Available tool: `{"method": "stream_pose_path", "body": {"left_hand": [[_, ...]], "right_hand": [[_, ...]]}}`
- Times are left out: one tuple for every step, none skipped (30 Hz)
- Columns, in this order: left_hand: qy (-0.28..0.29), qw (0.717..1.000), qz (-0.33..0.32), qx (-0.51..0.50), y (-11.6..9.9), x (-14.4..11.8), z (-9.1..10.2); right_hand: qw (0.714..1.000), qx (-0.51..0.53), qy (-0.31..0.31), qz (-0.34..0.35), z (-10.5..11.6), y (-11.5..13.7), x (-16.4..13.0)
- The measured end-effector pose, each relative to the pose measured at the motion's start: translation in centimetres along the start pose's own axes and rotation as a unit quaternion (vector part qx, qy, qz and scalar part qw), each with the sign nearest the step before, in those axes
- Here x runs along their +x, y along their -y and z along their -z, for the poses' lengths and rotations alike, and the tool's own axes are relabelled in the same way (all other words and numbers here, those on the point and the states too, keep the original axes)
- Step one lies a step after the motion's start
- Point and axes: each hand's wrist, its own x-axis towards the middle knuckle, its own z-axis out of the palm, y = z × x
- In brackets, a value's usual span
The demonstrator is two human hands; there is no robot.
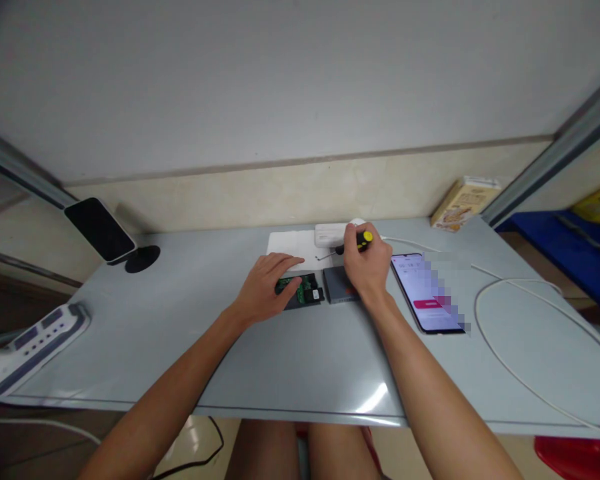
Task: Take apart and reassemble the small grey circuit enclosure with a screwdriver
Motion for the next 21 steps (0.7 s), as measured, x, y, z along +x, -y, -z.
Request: {"method": "stream_pose_path", "body": {"left_hand": [[-0.016,1.0,0.011,0.007,0.2,0.0,-0.2],[-0.029,0.999,0.022,0.013,0.4,0.0,-0.3],[-0.037,0.999,0.03,0.019,0.7,-0.1,-0.4],[-0.039,0.998,0.034,0.026,0.9,-0.1,-0.5],[-0.036,0.998,0.033,0.033,1.0,-0.1,-0.5],[-0.03,0.998,0.027,0.04,1.1,-0.1,-0.5],[-0.024,0.998,0.02,0.047,1.2,-0.1,-0.5],[-0.019,0.998,0.012,0.054,1.2,-0.1,-0.5],[-0.015,0.998,0.005,0.06,1.2,-0.1,-0.4],[-0.015,0.998,-0.001,0.063,1.2,-0.1,-0.4],[-0.016,0.998,-0.007,0.065,1.2,-0.1,-0.4],[-0.018,0.998,-0.012,0.066,1.2,-0.1,-0.4],[-0.018,0.997,-0.018,0.068,1.2,-0.1,-0.5],[-0.019,0.997,-0.022,0.07,1.2,0.0,-0.5],[-0.02,0.997,-0.025,0.073,1.3,0.0,-0.6],[-0.02,0.997,-0.027,0.075,1.3,0.0,-0.6],[-0.02,0.996,-0.027,0.077,1.4,0.0,-0.7],[-0.021,0.996,-0.026,0.078,1.4,0.0,-0.7],[-0.024,0.996,-0.025,0.078,1.4,0.0,-0.7],[-0.027,0.996,-0.024,0.077,1.5,0.0,-0.7],[-0.029,0.996,-0.023,0.077,1.4,0.1,-0.7]], "right_hand": [[1.0,0.017,0.0,-0.003,0.0,0.1,0.0],[0.999,0.038,0.003,-0.008,0.0,0.2,0.1],[0.998,0.061,0.009,-0.015,0.0,0.3,0.1],[0.996,0.085,0.016,-0.023,0.0,0.4,0.1],[0.993,0.107,0.023,-0.032,0.0,0.4,0.2],[0.991,0.126,0.031,-0.043,0.0,0.5,0.2],[0.988,0.141,0.038,-0.053,-0.1,0.6,0.1],[0.985,0.154,0.046,-0.061,-0.1,0.7,0.1],[0.982,0.166,0.054,-0.069,-0.1,0.8,0.1],[0.98,0.176,0.061,-0.075,-0.2,0.9,0.0],[0.977,0.184,0.066,-0.08,-0.2,0.9,0.0],[0.976,0.191,0.069,-0.083,-0.2,1.0,-0.1],[0.974,0.196,0.07,-0.086,-0.2,1.0,-0.1],[0.974,0.199,0.069,-0.089,-0.2,1.0,-0.2],[0.973,0.2,0.068,-0.092,-0.3,1.0,-0.2],[0.973,0.201,0.068,-0.093,-0.3,1.0,-0.2],[0.973,0.2,0.068,-0.094,-0.3,0.9,-0.2],[0.973,0.2,0.069,-0.095,-0.3,0.9,-0.2],[0.973,0.199,0.07,-0.094,-0.3,0.9,-0.3],[0.973,0.197,0.072,-0.093,-0.4,0.9,-0.3],[0.974,0.195,0.074,-0.092,-0.4,0.9,-0.3]]}}
